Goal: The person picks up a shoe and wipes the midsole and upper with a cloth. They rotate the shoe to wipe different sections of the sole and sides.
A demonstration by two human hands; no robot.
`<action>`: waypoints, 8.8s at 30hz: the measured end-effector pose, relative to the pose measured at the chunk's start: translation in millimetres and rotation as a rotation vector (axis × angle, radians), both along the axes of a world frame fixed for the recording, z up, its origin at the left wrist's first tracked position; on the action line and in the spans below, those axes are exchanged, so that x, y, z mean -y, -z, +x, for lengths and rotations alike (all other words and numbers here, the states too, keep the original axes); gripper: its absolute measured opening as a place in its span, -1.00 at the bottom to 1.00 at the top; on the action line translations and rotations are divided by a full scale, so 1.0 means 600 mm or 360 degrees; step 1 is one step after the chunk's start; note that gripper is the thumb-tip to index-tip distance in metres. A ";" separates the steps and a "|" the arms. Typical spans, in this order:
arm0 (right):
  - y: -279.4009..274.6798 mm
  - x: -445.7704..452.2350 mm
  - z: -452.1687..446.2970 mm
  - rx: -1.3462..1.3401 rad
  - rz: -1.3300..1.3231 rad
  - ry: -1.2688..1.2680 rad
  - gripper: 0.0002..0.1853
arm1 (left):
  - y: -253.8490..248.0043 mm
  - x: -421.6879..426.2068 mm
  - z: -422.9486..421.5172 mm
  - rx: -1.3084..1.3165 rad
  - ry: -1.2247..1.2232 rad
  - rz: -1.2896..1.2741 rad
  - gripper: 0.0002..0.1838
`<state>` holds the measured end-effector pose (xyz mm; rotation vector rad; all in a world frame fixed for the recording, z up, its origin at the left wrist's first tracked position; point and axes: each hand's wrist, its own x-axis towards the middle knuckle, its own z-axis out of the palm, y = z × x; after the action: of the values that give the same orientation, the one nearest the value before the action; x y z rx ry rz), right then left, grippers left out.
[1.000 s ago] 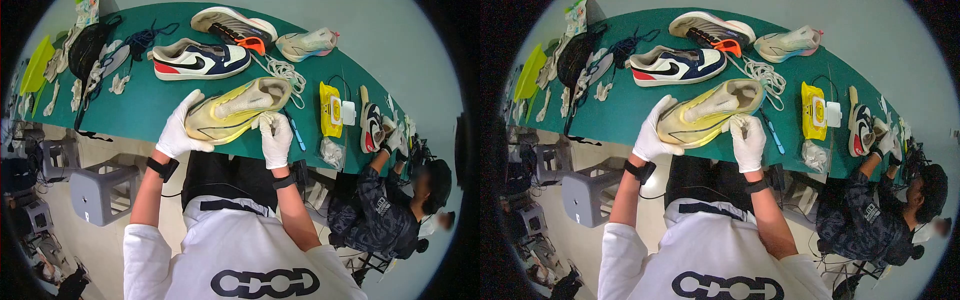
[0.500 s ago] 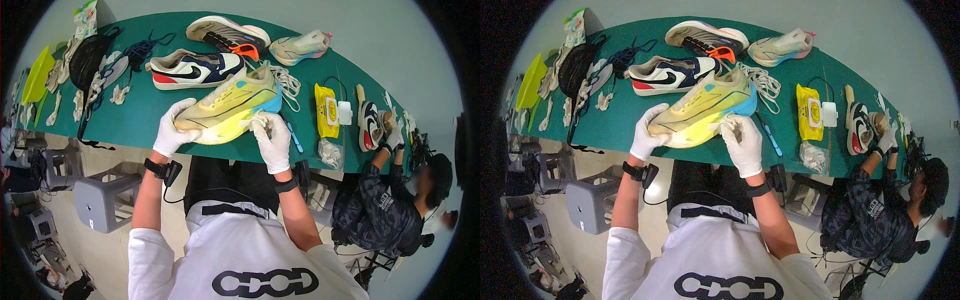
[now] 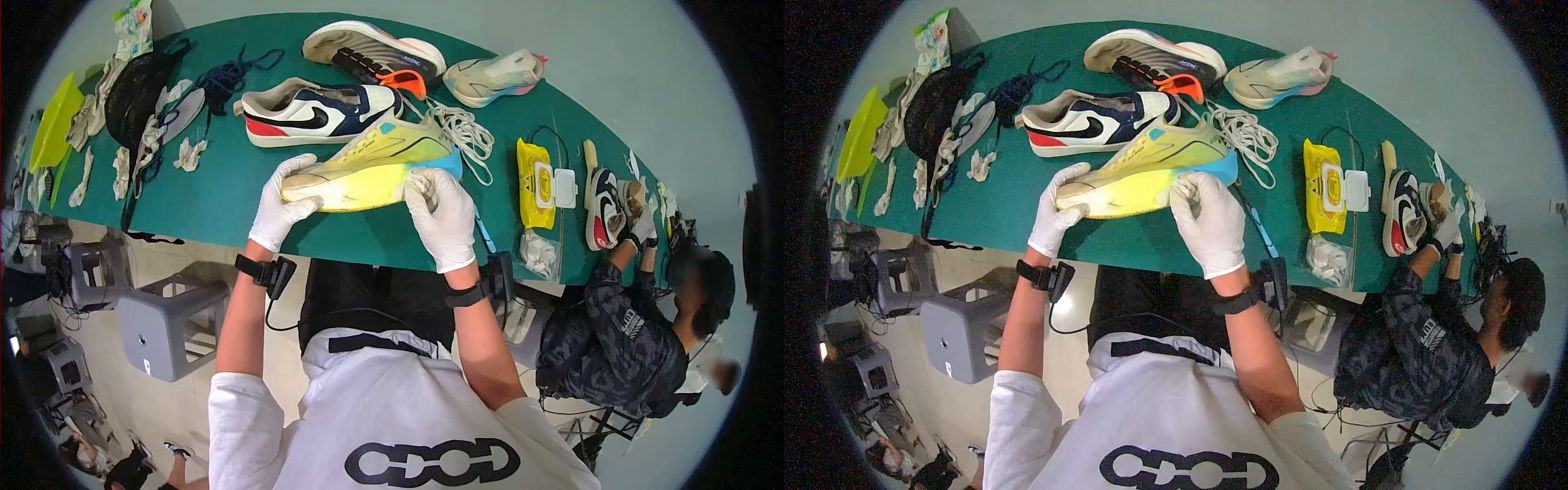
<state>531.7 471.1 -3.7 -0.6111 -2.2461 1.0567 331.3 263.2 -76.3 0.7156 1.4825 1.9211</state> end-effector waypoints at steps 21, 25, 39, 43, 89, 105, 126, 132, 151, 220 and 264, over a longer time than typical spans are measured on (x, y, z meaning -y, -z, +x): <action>0.021 0.016 0.012 -0.0253 -0.0443 -0.0087 -0.85 | 0.013 0.016 -0.006 -0.0159 0.0161 -0.0088 -0.05; 0.006 0.050 0.005 -0.0069 -0.0195 -0.0241 -0.82 | 0.003 0.009 0.003 -0.0109 0.0146 0.0010 -0.05; 0.003 0.060 0.001 -0.0068 -0.0241 -0.0124 -0.84 | 0.005 0.013 0.009 -0.0155 0.0147 0.0008 -0.04; -0.027 0.102 -0.005 0.0037 -0.0109 -0.0338 -0.83 | -0.004 0.007 0.016 -0.0101 0.0189 0.0128 -0.03; 0.007 0.077 -0.004 -0.0220 0.0193 -0.0024 -0.87 | 0.004 0.003 0.024 -0.0152 -0.0008 0.0073 0.17; -0.004 0.095 -0.010 -0.0185 0.0205 -0.0145 -0.87 | 0.002 0.006 0.025 -0.0116 0.0004 0.0066 0.11; -0.009 0.066 -0.014 -0.0238 0.0378 -0.0098 -0.88 | 0.002 0.004 0.025 -0.0204 -0.0060 -0.0030 0.11; 0.000 0.050 0.003 -0.0131 0.0194 0.0048 -0.91 | 0.007 0.004 0.022 -0.0188 -0.0042 0.0020 0.10; 0.000 0.033 0.036 -0.0176 0.0183 0.0043 -0.68 | 0.006 0.004 0.023 -0.0172 -0.0033 0.0025 0.05; 0.057 -0.003 0.012 -0.0270 0.0139 0.0342 -0.87 | 0.011 0.007 0.016 -0.0071 -0.0004 -0.0044 0.16; 0.041 -0.005 0.013 -0.0205 -0.0201 0.0073 -0.87 | -0.051 0.008 -0.037 -0.0122 0.0436 -0.0397 0.16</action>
<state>539.7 474.0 -28.5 -0.6259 -2.0577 1.1872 308.9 258.5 -45.4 0.8359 1.5469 1.4895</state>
